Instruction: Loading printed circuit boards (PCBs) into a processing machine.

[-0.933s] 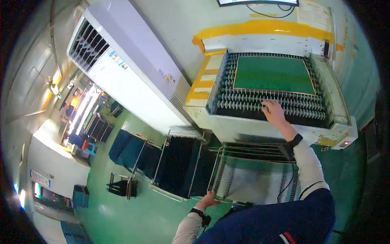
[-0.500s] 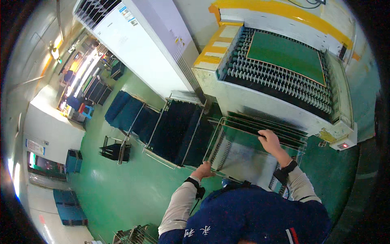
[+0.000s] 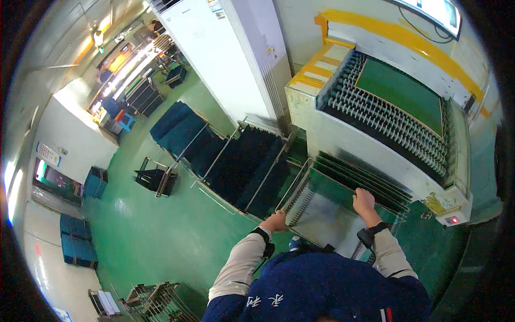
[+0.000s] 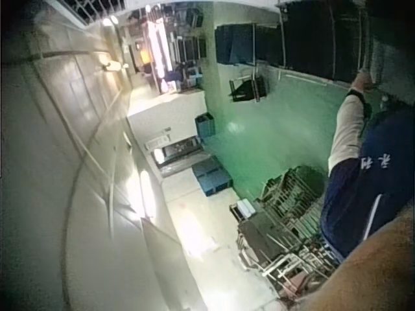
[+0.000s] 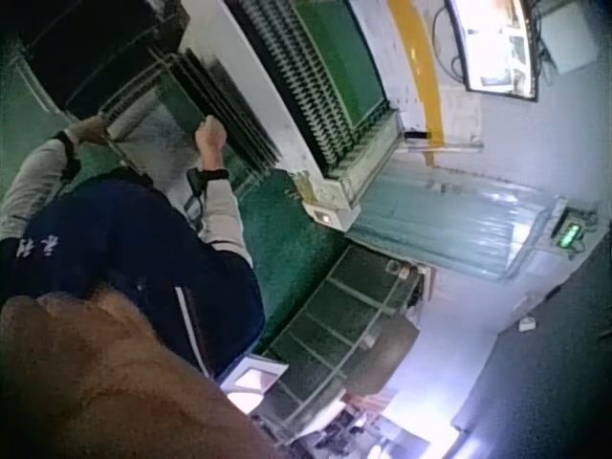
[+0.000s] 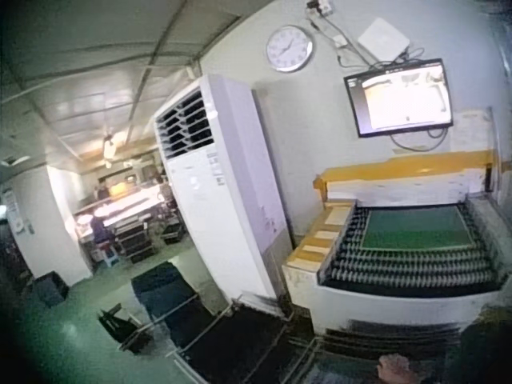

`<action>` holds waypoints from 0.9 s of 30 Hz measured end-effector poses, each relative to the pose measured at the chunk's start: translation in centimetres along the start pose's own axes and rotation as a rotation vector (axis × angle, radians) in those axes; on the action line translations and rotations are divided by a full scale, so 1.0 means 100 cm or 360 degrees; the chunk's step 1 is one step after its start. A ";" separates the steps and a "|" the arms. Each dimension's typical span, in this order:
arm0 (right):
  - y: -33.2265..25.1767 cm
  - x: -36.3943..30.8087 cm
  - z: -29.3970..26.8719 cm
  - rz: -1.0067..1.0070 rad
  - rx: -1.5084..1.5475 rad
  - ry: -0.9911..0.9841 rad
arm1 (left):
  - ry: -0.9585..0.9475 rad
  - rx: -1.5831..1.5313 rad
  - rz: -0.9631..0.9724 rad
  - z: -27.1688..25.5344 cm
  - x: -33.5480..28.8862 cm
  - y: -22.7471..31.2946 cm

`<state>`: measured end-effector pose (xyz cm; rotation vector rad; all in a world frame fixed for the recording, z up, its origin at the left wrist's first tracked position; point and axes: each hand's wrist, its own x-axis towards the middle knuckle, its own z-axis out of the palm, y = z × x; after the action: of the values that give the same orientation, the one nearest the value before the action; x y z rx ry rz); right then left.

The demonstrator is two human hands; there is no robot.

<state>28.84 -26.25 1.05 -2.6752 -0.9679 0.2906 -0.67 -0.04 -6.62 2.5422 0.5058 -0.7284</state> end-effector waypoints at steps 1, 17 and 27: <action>-0.001 -0.001 -0.001 0.0006 -0.0054 -0.0016 | 0.0017 0.0024 0.0001 0.001 -0.002 0.002; -0.029 -0.053 -0.022 -0.0218 -0.0142 0.0308 | -0.0105 -0.0104 -0.0109 -0.026 -0.017 0.019; -0.041 -0.074 -0.019 -0.0235 -0.0210 0.0412 | -0.0044 -0.0167 -0.0052 -0.016 -0.012 0.007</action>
<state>21.36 -28.41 4.90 -2.6509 -1.1260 -0.1521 -0.65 -0.13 -4.52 2.4288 0.5630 -0.7280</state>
